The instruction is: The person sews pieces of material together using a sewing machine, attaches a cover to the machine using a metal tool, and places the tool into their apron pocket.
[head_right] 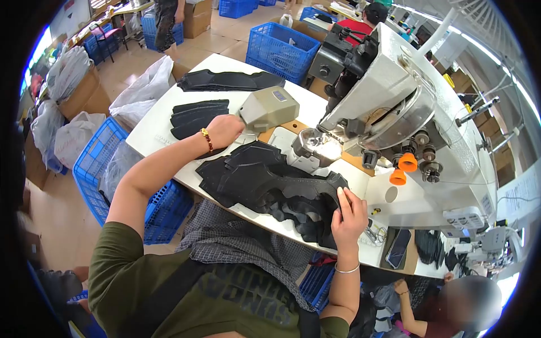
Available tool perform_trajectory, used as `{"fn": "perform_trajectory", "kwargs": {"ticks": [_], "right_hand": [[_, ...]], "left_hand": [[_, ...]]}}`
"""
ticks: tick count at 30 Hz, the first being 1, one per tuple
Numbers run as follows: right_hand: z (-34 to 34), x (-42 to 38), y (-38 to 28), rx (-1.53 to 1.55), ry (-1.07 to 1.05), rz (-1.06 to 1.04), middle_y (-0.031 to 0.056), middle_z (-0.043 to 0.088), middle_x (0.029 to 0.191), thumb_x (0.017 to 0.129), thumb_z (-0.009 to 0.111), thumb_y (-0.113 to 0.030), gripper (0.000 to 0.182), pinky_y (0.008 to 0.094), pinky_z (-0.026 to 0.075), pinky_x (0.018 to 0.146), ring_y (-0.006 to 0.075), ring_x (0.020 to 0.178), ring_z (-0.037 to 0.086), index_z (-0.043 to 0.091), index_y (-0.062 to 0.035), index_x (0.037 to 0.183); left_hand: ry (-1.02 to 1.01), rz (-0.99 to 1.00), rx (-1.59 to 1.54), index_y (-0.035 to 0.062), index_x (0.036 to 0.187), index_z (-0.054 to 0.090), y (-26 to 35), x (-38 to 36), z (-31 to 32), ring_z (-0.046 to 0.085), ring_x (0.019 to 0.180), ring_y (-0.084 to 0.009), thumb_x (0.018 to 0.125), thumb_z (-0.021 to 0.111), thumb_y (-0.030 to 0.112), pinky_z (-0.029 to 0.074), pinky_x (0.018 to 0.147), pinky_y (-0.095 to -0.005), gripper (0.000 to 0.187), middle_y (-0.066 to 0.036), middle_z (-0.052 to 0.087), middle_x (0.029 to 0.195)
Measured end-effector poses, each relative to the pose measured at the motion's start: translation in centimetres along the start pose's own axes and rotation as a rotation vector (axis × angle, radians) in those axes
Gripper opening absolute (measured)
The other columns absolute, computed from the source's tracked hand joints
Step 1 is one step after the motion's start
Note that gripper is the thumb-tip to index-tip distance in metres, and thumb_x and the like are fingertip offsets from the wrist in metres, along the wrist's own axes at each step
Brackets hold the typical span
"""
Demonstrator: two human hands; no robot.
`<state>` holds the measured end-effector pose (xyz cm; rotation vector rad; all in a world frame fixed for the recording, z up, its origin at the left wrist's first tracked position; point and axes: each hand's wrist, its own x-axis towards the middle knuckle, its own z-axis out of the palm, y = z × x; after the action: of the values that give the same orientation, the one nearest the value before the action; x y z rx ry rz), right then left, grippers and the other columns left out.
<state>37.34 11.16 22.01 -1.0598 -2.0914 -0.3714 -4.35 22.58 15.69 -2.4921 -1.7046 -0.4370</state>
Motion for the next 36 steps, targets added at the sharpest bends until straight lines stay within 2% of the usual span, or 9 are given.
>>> {"fn": "perform_trajectory", "kwargs": {"ticks": [8, 10, 13, 19, 24, 27, 30, 34, 36], "right_hand": [[-1.9, 1.5, -0.5, 0.063, -0.022, -0.179, 0.0117, 0.065, 0.119, 0.063, 0.060, 0.008, 0.054, 0.0430, 0.050, 0.091, 0.0323, 0.103, 0.061, 0.069, -0.0036, 0.114], [-2.6, 2.7, -1.3, 0.086, -0.054, -0.198, 0.0153, 0.065, 0.121, 0.067, 0.059, 0.007, 0.048, 0.0452, 0.049, 0.098, 0.0340, 0.114, 0.060, 0.069, -0.0020, 0.113], [-2.8, 5.3, -2.8, 0.108, -0.030, -0.371, 0.0182, 0.065, 0.122, 0.077, 0.061, 0.002, 0.035, 0.0475, 0.047, 0.102, 0.0348, 0.118, 0.061, 0.070, -0.0009, 0.111], [-0.1, 8.2, -3.6, 0.104, -0.022, -0.482, 0.0202, 0.061, 0.125, 0.078, 0.060, -0.010, 0.042, 0.0477, 0.050, 0.095, 0.0372, 0.113, 0.061, 0.065, 0.0006, 0.119], [1.1, 7.8, -3.4, -0.023, -0.045, -0.406, 0.0203, 0.062, 0.122, 0.078, 0.060, -0.012, 0.042, 0.0372, 0.050, 0.081, 0.0327, 0.110, 0.062, 0.065, 0.0006, 0.118], [0.8, 8.0, -4.1, -0.098, -0.064, -0.347, 0.0168, 0.063, 0.119, 0.078, 0.061, -0.014, 0.045, 0.0394, 0.048, 0.078, 0.0242, 0.095, 0.063, 0.065, -0.0030, 0.121], [0.5, 7.7, -4.7, -0.112, -0.161, -0.253, 0.0171, 0.062, 0.124, 0.076, 0.062, -0.010, 0.043, 0.0418, 0.046, 0.090, 0.0287, 0.110, 0.060, 0.067, -0.0040, 0.118], [1.5, 7.5, -3.9, -0.097, -0.166, -0.189, 0.0181, 0.063, 0.125, 0.077, 0.060, -0.011, 0.043, 0.0363, 0.051, 0.078, 0.0277, 0.102, 0.064, 0.067, -0.0039, 0.119], [2.2, 7.3, -4.1, -0.029, -0.137, -0.164, 0.0185, 0.063, 0.118, 0.071, 0.064, -0.008, 0.044, 0.0456, 0.048, 0.079, 0.0261, 0.090, 0.064, 0.067, -0.0043, 0.115]], "left_hand": [[-0.009, -0.244, -0.042, 0.0064, 0.088, 0.070, 0.0, -5.1, -4.7, 0.064, 0.092, -0.0337, 0.085, 0.065, 0.023, 0.052, 0.080, -0.0434, 0.017, -0.013, 0.065, 0.088], [-0.242, -0.231, 0.068, 0.0039, 0.094, 0.068, 1.1, -7.2, -5.6, 0.061, 0.098, -0.0332, 0.081, 0.072, 0.028, 0.052, 0.082, -0.0423, 0.027, -0.015, 0.063, 0.095], [-0.166, -0.221, 0.063, 0.0016, 0.114, 0.064, 1.9, -8.7, -3.7, 0.055, 0.106, -0.0325, 0.075, 0.080, 0.032, 0.050, 0.089, -0.0405, 0.053, -0.016, 0.056, 0.105], [-0.230, -0.284, -0.068, 0.0056, 0.111, 0.061, 0.6, -7.3, -5.0, 0.056, 0.102, -0.0365, 0.068, 0.080, 0.030, 0.048, 0.091, -0.0412, 0.053, -0.019, 0.055, 0.102], [-0.268, -0.344, -0.125, 0.0032, 0.110, 0.063, -0.3, -5.6, -9.2, 0.062, 0.096, -0.0385, 0.068, 0.074, 0.030, 0.051, 0.088, -0.0418, 0.051, -0.022, 0.055, 0.106], [-0.131, -0.303, -0.079, 0.0027, 0.117, 0.064, 1.7, -4.2, -12.3, 0.060, 0.099, -0.0351, 0.072, 0.071, 0.023, 0.050, 0.091, -0.0406, 0.050, -0.018, 0.056, 0.107], [0.155, -0.041, -0.247, 0.0042, 0.123, 0.064, 7.7, -2.0, -15.9, 0.059, 0.097, -0.0309, 0.075, 0.065, 0.007, 0.048, 0.089, -0.0393, 0.048, -0.014, 0.055, 0.107], [0.185, 0.211, -0.272, 0.0105, 0.123, 0.066, 14.2, 0.0, -17.4, 0.060, 0.099, -0.0299, 0.071, 0.065, 0.005, 0.050, 0.084, -0.0397, 0.053, -0.011, 0.059, 0.109], [0.208, 0.297, -0.251, 0.0128, 0.122, 0.066, 16.3, 0.5, -17.3, 0.060, 0.099, -0.0281, 0.071, 0.066, 0.006, 0.050, 0.083, -0.0393, 0.052, -0.009, 0.060, 0.110]]}}
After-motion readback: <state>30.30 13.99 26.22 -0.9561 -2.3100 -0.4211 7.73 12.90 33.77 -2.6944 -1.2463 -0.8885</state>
